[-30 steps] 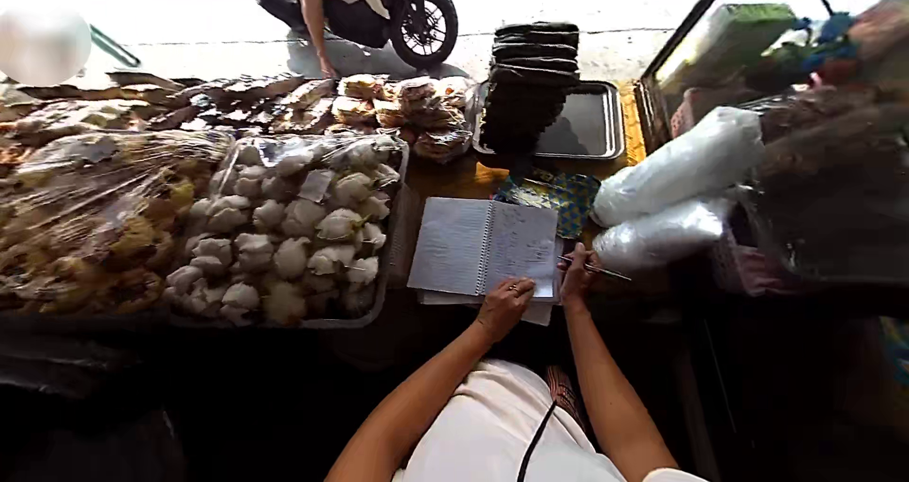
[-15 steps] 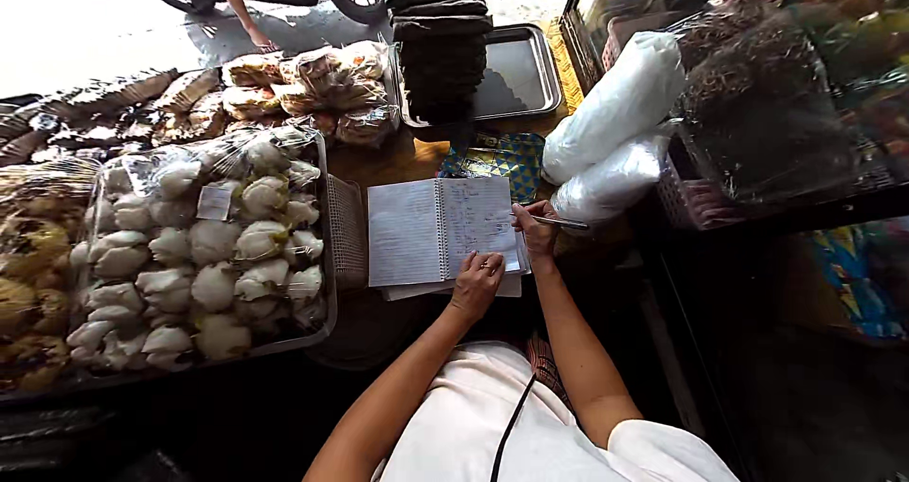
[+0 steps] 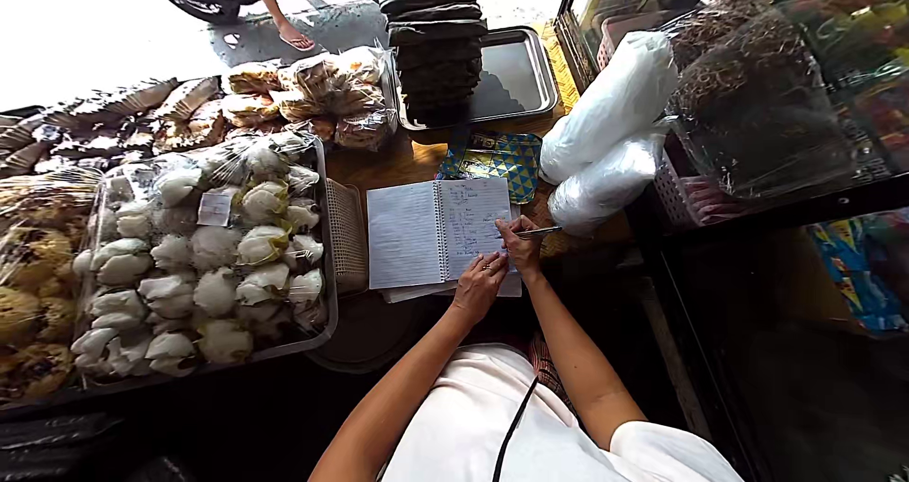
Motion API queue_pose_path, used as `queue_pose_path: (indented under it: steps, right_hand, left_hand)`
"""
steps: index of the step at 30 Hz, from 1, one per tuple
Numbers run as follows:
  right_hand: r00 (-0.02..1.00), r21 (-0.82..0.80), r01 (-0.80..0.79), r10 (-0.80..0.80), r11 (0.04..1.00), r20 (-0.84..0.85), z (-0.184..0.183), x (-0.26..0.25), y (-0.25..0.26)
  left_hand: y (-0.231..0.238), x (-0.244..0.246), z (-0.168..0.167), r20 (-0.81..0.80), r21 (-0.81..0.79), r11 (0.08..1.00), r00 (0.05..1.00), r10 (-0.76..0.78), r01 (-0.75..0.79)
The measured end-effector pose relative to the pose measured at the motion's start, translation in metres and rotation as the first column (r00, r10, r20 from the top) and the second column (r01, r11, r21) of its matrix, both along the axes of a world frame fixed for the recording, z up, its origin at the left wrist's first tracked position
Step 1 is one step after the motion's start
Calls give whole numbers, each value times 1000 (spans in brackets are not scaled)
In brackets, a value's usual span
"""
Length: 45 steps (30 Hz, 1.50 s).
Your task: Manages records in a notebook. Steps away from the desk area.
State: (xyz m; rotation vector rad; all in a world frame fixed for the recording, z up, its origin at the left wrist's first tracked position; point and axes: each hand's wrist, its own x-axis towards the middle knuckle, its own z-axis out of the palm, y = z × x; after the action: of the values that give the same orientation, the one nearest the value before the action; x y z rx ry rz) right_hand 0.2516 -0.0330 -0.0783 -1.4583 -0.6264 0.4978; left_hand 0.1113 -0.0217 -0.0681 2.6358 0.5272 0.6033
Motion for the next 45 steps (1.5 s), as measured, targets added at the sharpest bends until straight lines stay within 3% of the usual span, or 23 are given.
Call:
queue_pose_path:
  steps: [5,13,25,31,36,41,45]
  right_hand:
    - [999,-54,6,-3,999,50,1,1,-3]
    - [995,-63,63,-58,996,76,-4,0,-2]
    - [997,-78,69,-73,995,-41,10,6,0]
    - [989,-55,124,-119,991,92,-5,-1,4]
    - [983,-40,185,-185,982,-4,-1,7,3]
    - [985,-41,142,-145,989,-88,5,7,3]
    - [990,-51,135,-137,990,-41,6,6,2]
  left_hand:
    - [3,-1,2,-2,-114,993,1000,-6,5]
    - [2,0,0,15,-94,995,1000,16,-15]
    - [3,0,4,6,-140,990,1000,6,-5]
    - [3,0,6,11,-138,990,1000,9,-8]
    - [4,0,5,16,-131,991,1000,8,-5]
    - [3,-1,3,20,-133,991,1000,11,-8]
    - [4,0,3,24,-120,993,1000,17,-14]
